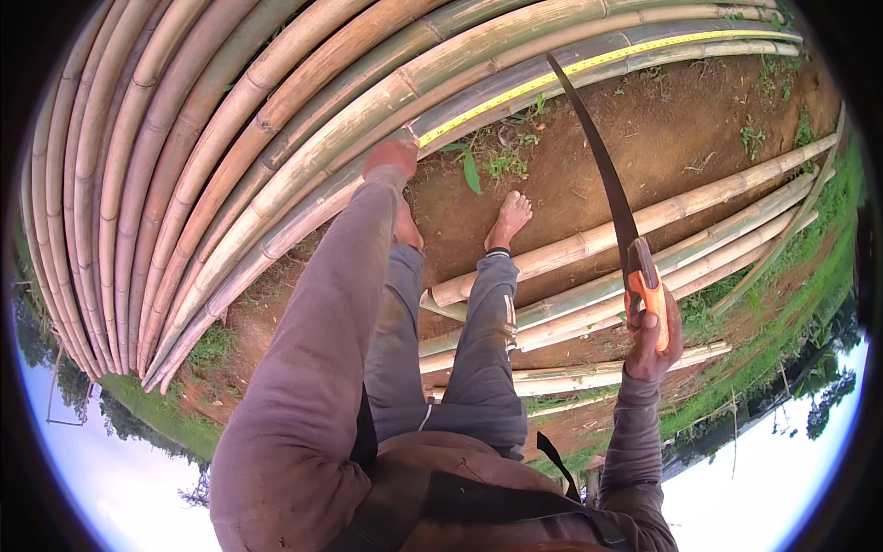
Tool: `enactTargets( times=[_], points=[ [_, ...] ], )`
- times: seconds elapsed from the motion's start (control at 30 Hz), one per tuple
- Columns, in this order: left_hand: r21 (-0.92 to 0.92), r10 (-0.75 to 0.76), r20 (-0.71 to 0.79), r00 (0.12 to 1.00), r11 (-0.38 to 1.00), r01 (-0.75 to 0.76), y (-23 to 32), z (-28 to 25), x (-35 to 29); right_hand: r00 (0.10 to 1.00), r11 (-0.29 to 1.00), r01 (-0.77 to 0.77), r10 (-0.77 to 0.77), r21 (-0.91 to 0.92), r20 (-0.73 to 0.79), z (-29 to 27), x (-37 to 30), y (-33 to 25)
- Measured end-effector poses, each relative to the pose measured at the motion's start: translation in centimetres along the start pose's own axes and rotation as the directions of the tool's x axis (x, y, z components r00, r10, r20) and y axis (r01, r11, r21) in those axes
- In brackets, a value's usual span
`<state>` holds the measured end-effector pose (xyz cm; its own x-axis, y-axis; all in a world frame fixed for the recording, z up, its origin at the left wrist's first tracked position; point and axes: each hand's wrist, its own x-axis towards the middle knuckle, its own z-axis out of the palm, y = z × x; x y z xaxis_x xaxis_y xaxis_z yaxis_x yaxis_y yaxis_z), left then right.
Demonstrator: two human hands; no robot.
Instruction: The person measures bamboo poles with a tape measure and cuts them to length using a hand saw. The cut pieces are placed on the ground next to the remaining poles.
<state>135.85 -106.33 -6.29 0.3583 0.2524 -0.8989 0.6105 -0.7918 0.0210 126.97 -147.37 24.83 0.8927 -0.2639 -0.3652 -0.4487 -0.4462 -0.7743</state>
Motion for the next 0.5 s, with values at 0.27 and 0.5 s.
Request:
enactTargets(
  times=[0.27, 0.5],
  points=[
    [0.008, -0.025, -0.135, 0.990, 1.000, 0.026, 0.1, 3.5, 2.2, 0.987, 0.995, 0.062, -0.049, -0.081, 0.155, 3.4, 3.5, 8.1],
    [0.033, 0.000, -0.225, 0.974, 0.999, 0.007, -0.6, 4.7, 3.7, 0.967, 0.991, 0.129, -0.130, 0.017, 0.218, 5.3, 4.8, 12.0]
  ],
)
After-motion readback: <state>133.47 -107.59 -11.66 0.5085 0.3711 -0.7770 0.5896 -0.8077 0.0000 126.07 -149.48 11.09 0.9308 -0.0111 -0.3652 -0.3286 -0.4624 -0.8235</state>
